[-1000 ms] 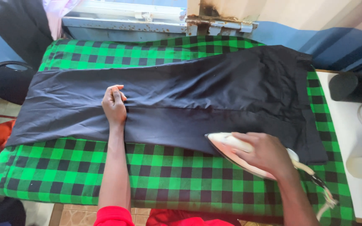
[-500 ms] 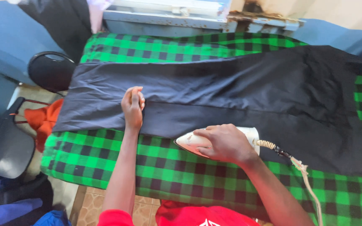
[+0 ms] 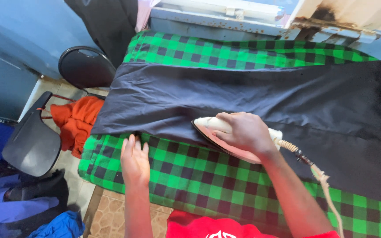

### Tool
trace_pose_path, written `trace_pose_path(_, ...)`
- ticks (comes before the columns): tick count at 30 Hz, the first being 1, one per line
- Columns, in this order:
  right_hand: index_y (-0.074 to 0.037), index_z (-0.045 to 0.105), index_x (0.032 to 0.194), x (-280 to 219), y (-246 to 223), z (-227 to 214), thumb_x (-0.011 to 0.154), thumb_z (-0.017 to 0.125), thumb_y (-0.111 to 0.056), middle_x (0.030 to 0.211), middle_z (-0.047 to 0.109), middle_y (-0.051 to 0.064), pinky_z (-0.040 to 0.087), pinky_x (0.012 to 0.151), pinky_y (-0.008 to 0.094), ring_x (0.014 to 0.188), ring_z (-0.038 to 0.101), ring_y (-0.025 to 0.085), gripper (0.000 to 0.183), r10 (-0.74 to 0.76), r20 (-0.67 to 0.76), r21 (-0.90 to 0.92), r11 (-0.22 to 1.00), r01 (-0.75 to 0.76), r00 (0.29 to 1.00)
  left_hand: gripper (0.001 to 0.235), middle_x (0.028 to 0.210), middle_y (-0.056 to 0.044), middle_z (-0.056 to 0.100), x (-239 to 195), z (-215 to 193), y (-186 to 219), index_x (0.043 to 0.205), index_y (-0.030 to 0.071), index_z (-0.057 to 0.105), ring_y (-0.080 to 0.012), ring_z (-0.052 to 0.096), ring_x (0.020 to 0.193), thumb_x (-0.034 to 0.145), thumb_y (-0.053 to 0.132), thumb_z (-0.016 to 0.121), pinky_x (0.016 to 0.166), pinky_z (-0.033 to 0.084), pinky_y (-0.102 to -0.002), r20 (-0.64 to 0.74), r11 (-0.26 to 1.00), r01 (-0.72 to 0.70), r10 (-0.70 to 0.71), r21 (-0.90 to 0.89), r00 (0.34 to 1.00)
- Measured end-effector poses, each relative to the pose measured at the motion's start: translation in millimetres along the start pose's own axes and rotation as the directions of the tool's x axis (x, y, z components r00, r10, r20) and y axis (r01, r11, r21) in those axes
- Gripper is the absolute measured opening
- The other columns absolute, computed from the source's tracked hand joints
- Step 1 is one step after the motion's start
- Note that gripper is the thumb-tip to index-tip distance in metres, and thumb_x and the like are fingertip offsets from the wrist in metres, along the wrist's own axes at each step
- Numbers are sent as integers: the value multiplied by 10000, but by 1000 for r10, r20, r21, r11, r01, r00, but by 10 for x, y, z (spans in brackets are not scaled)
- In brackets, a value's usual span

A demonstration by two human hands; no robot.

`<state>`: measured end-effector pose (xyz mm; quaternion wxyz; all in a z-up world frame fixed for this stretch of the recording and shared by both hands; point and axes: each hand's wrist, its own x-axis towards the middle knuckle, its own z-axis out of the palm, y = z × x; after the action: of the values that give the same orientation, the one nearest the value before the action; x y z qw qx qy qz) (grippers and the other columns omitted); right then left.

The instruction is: The person irons a pair of black trousers laid out on a green and black checkered ironing board. They spray the trousers with water from a spray bottle and then use a white electric iron to smooth the fabric, repeatedly adjusting the trousers with their hands.

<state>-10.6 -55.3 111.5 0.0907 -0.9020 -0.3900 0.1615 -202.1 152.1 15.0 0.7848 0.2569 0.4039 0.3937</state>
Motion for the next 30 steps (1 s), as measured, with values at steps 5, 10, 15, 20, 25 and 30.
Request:
trace_pose_path(5, -317, 639, 1137, -137, -25, -167, 680, 636, -484, 1051, 686, -78, 456, 743, 335, 929, 633, 208, 486, -109, 214, 85, 992, 92, 971, 281, 892, -90, 640, 710, 164, 133, 839, 129, 408, -185, 644, 754, 799, 156, 684, 559, 520, -318, -141, 997, -76, 73, -16, 987)
trace_pose_path(10, -387, 658, 1131, -403, 63, -385, 636, 690, -507, 1012, 721, -73, 439, 778, 229, 943, 670, 114, 510, 381, 295, 70, 906, -417, 876, 273, 1006, -63, 629, 1244, 176, 312, 975, 12, 590, -147, 605, 894, 854, 244, 513, 809, 524, -284, -127, 859, -353, 424, 371, 897)
trace_pose_path(15, -286, 717, 1105, -543, 404, -508, 673, 713, -360, 918, 760, -67, 409, 719, 215, 808, 623, 74, 438, 532, 230, 200, 794, -574, 815, 303, 1138, -104, 600, 1319, 80, 425, 1125, 70, 519, -202, 614, 1008, 878, 243, 492, 896, 523, -320, -171, 944, -280, 308, 173, 936)
trace_pose_path(20, -346, 682, 1120, -419, 550, -240, 637, 694, -479, 1020, 740, -92, 441, 764, 236, 894, 687, 123, 501, 456, 192, 70, 877, -476, 869, 287, 1171, -83, 591, 1350, 109, 412, 1109, 77, 560, -180, 587, 1047, 867, 223, 505, 955, 490, -305, -189, 950, -295, 310, 107, 932)
trace_pose_path(25, -393, 547, 1170, -66, 139, -10, 681, 617, -498, 978, 709, 19, 536, 765, 457, 895, 673, 337, 505, 101, 173, -49, 994, -94, 980, 256, 945, -172, 641, 1690, -151, 302, 1113, 66, 532, -253, 680, 868, 907, 204, 598, 791, 604, -401, -189, 961, -235, 205, -149, 960)
trace_pose_path(30, -327, 531, 1114, 362, -528, 224, 716, 571, -507, 889, 680, 26, 533, 716, 455, 797, 670, 348, 439, -78, 122, -86, 992, 88, 989, 226, 1029, -145, 667, 1474, 7, 491, 1079, 72, 591, -246, 674, 940, 892, 198, 609, 835, 587, -415, -153, 958, -118, 80, -263, 985)
